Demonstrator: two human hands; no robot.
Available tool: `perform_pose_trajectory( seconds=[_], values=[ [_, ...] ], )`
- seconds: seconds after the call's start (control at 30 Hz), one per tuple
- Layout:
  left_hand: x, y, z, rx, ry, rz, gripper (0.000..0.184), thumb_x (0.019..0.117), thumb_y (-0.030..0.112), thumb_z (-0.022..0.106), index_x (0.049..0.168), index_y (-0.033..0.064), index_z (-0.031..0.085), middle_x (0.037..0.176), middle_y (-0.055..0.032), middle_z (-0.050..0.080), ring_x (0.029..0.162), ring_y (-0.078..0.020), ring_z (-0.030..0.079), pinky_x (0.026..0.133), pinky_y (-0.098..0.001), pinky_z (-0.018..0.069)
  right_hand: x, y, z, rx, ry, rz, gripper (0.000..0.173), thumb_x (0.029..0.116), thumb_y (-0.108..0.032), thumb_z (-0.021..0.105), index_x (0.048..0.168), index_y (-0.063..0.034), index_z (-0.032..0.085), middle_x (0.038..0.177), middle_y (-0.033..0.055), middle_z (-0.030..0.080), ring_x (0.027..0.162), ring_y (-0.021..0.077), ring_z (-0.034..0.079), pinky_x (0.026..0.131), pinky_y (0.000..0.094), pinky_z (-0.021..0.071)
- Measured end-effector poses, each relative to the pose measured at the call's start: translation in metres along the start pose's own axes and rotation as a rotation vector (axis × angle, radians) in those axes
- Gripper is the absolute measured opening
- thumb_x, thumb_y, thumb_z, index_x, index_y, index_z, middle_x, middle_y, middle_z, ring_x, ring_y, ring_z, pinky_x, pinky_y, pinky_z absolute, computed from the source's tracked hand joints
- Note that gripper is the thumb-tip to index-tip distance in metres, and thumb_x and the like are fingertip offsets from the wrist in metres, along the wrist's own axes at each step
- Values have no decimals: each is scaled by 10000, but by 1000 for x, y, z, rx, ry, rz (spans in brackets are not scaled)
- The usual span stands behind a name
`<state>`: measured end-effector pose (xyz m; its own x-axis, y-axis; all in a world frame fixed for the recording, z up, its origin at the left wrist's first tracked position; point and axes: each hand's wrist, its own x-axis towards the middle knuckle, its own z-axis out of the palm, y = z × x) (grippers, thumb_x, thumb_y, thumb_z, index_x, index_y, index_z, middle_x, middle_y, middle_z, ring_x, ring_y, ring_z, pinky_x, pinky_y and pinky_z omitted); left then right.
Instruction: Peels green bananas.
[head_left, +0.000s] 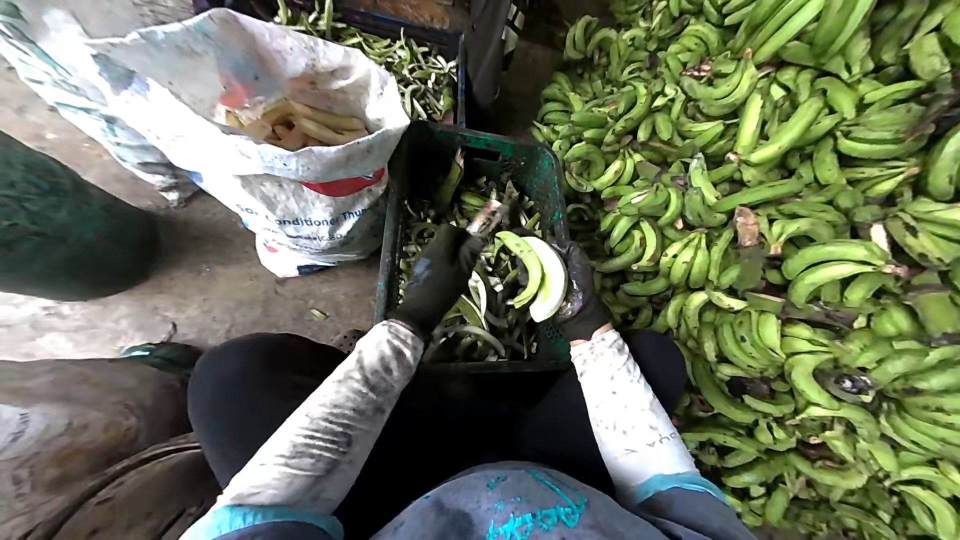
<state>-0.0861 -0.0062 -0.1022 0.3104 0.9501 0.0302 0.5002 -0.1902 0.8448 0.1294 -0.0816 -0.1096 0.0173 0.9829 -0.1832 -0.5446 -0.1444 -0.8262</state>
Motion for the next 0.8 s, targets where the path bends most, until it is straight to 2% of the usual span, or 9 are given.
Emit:
perform_pose_trajectory(
  seconds=[0.07, 0.1, 0.17, 0.27, 0.4, 0.5, 0.63, 0.73, 0.8],
  values=[
    [-3, 4, -14, -69, -38, 6, 429, 1077, 464, 451, 1259, 96, 576, 966, -116, 651, 816, -226, 640, 741, -478, 536, 4, -2, -6, 46, -20, -6, 327, 1041, -394, 484, 1238, -186, 641, 990, 10, 696, 792, 98, 676, 661, 283, 592],
    [-6, 6, -17, -95, -70, 64, 430, 1067, 483, 456, 1250, 119, 594, 924, -83, 651, 759, -184, 626, 683, -428, 535, 9, -4, -7, 129, -46, 25, 366, 1036, -416, 469, 1215, -155, 654, 920, 25, 694, 700, 103, 670, 582, 273, 585],
    [-14, 9, -15, -177, -197, 199, 398, 1057, 458, 493, 1241, 129, 620, 878, -43, 660, 696, -127, 617, 622, -359, 539, 19, -10, -13, 239, -86, 64, 386, 1024, -408, 467, 1156, -102, 663, 865, 56, 702, 655, 125, 682, 539, 269, 589],
    [-21, 11, -1, -280, -392, 375, 392, 1032, 399, 550, 1232, 74, 642, 944, -22, 670, 778, -73, 632, 701, -294, 567, 12, -12, -19, 115, 9, -12, 320, 1046, -367, 475, 1166, -134, 660, 917, 18, 703, 736, 91, 673, 616, 258, 583],
    [-27, 14, 12, -172, -502, 396, 313, 1032, 318, 572, 1236, 97, 659, 1000, -38, 681, 865, -113, 658, 809, -350, 575, 12, -13, -11, 83, -62, 42, 367, 1051, -351, 417, 1185, -114, 663, 886, 32, 701, 698, 93, 670, 590, 255, 582],
    [-23, 9, 19, -23, -393, 427, 240, 1000, 244, 627, 1164, 72, 662, 1025, -95, 664, 921, -211, 658, 831, -439, 564, 0, -2, -5, -113, 1, 11, 254, 1058, -323, 447, 1139, -196, 652, 856, -37, 675, 665, 31, 630, 561, 202, 541],
    [-12, -3, 26, 236, -22, 329, 337, 990, 293, 638, 1269, 107, 656, 1093, -188, 665, 1004, -401, 656, 794, -586, 549, -1, 4, -3, -171, 97, 35, 329, 1076, -415, 404, 1166, -201, 637, 870, -33, 661, 692, 44, 620, 586, 222, 538],
    [1, -1, 3, 100, 140, 247, 349, 1046, 330, 558, 1246, 50, 622, 1109, -173, 656, 1046, -323, 649, 921, -524, 535, 2, -5, -2, -36, 127, 71, 332, 1042, -414, 455, 1157, -185, 666, 827, -5, 676, 629, 75, 635, 527, 244, 548],
    [-4, 7, -11, -28, 116, 301, 362, 1060, 365, 513, 1215, 58, 626, 995, -103, 662, 872, -195, 651, 787, -407, 559, 15, -9, -9, 204, -8, 89, 377, 1031, -399, 417, 1174, -137, 648, 838, 34, 681, 624, 105, 655, 520, 256, 567]
  ],
)
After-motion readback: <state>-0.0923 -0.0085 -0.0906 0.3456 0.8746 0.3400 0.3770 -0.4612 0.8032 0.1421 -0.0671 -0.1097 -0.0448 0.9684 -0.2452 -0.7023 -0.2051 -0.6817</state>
